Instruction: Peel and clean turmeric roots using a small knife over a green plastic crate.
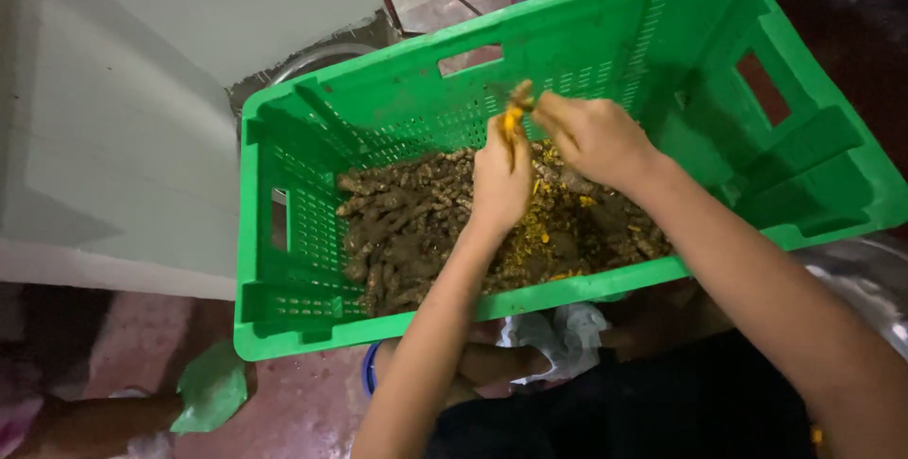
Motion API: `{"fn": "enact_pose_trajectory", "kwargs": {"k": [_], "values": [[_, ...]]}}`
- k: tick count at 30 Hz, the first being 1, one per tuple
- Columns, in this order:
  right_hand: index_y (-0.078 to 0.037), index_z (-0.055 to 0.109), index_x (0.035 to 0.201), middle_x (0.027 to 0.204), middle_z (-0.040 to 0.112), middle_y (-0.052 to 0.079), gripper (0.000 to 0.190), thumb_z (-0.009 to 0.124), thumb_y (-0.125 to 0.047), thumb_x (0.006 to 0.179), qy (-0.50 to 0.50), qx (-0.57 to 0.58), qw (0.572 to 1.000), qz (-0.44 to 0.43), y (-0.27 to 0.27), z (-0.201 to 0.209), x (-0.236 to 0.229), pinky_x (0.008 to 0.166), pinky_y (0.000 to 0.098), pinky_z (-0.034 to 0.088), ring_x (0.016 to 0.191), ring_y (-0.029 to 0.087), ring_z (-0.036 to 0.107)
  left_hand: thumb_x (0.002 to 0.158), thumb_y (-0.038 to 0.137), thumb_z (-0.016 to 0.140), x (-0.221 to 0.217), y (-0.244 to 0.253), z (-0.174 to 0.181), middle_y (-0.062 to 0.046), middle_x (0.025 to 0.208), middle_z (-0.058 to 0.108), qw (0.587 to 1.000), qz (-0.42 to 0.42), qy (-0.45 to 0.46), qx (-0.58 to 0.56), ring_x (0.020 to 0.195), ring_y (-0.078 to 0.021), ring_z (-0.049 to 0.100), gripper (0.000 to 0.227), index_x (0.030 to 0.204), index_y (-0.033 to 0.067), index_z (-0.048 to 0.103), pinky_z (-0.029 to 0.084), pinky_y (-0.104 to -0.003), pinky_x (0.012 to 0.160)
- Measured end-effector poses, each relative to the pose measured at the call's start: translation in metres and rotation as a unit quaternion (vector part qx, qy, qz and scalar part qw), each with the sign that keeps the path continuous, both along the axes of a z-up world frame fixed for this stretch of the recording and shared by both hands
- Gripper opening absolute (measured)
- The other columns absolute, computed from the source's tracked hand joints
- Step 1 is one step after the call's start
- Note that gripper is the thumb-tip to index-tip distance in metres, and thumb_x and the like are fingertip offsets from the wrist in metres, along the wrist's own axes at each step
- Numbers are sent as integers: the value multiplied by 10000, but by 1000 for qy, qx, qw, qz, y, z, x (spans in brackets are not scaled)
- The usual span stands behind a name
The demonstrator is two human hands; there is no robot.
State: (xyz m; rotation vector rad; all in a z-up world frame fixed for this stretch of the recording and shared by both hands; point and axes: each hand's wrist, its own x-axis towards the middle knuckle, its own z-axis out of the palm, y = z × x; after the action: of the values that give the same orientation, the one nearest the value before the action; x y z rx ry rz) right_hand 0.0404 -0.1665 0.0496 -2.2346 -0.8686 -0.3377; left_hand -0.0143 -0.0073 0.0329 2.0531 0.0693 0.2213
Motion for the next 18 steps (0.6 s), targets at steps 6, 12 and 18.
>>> {"fn": "enact_pose_trajectory", "kwargs": {"k": [6, 12, 18], "values": [[83, 658, 1236, 818, 720, 268, 246, 541, -66, 1079, 4, 3, 1000, -29, -10, 16, 1, 570, 399, 573, 608, 395, 697, 1084, 243, 368, 2, 0, -11, -348, 805, 684, 999, -30, -37, -9, 765, -493, 718, 288, 1218, 25, 500, 510, -486, 572], [3, 578, 909, 403, 484, 142, 299, 642, -254, 1047, 328, 228, 915, -55, -23, 19, -18, 274, 339, 393, 298, 265, 532, 997, 97, 530, -5, -22, -27, -406, 817, 657, 981, -85, -109, 136, 798, -574, 682, 441, 1367, -115, 417, 515, -642, 584], [20, 566, 922, 563, 549, 176, 168, 674, -71, 1014, 323, 353, 878, -27, -50, 14, -37, 274, 325, 414, 308, 164, 463, 1029, 417, 430, -11, -25, -24, -214, 726, 693, 920, -174, -117, 331, 669, -464, 721, 400, 1244, 81, 406, 564, -594, 628]]}}
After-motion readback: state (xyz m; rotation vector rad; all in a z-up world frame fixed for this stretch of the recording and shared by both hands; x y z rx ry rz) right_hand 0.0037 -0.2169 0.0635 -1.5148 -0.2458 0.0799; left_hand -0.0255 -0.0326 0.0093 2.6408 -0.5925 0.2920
